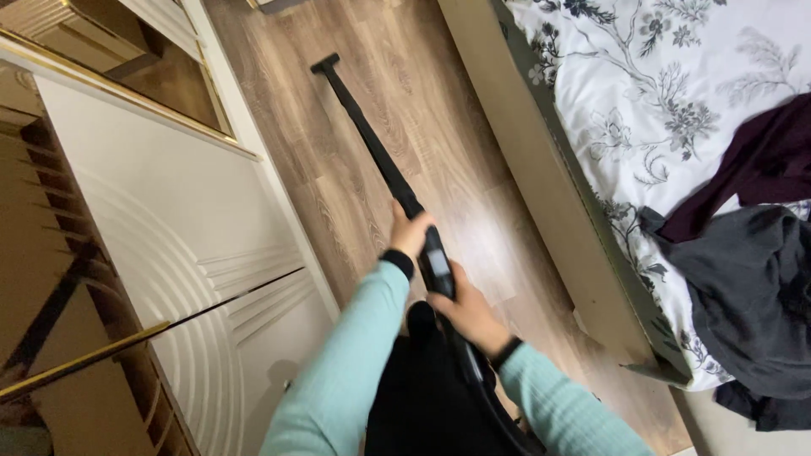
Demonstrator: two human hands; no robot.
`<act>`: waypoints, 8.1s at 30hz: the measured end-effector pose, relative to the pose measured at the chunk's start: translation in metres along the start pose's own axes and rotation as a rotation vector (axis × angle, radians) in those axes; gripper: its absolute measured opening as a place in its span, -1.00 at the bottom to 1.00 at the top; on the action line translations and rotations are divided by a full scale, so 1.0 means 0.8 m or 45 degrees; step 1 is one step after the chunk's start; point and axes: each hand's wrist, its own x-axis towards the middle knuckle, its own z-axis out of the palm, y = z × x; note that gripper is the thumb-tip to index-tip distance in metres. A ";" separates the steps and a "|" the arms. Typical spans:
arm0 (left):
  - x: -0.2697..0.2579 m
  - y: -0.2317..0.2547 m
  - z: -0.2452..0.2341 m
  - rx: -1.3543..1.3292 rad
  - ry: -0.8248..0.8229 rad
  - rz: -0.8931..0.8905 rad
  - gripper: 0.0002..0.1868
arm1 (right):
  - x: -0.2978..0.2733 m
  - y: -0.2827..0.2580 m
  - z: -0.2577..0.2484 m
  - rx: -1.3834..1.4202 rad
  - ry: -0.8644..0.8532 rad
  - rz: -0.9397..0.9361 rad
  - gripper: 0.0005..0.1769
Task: Setting up a vacuum cleaner and vacuuming the floor and under furniture
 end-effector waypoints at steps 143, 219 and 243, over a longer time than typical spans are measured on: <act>-0.466 -0.379 -0.004 0.332 -0.073 -0.073 -0.05 | -0.363 0.498 0.105 -0.294 0.016 -0.125 -0.11; -0.980 -0.581 0.074 -0.179 0.074 -0.229 0.30 | -0.644 0.871 0.109 -0.504 -0.190 -0.123 0.00; -0.874 -0.457 -0.132 -0.419 -0.539 -0.157 -0.04 | -0.464 0.597 0.259 -0.340 -0.137 -0.041 -0.14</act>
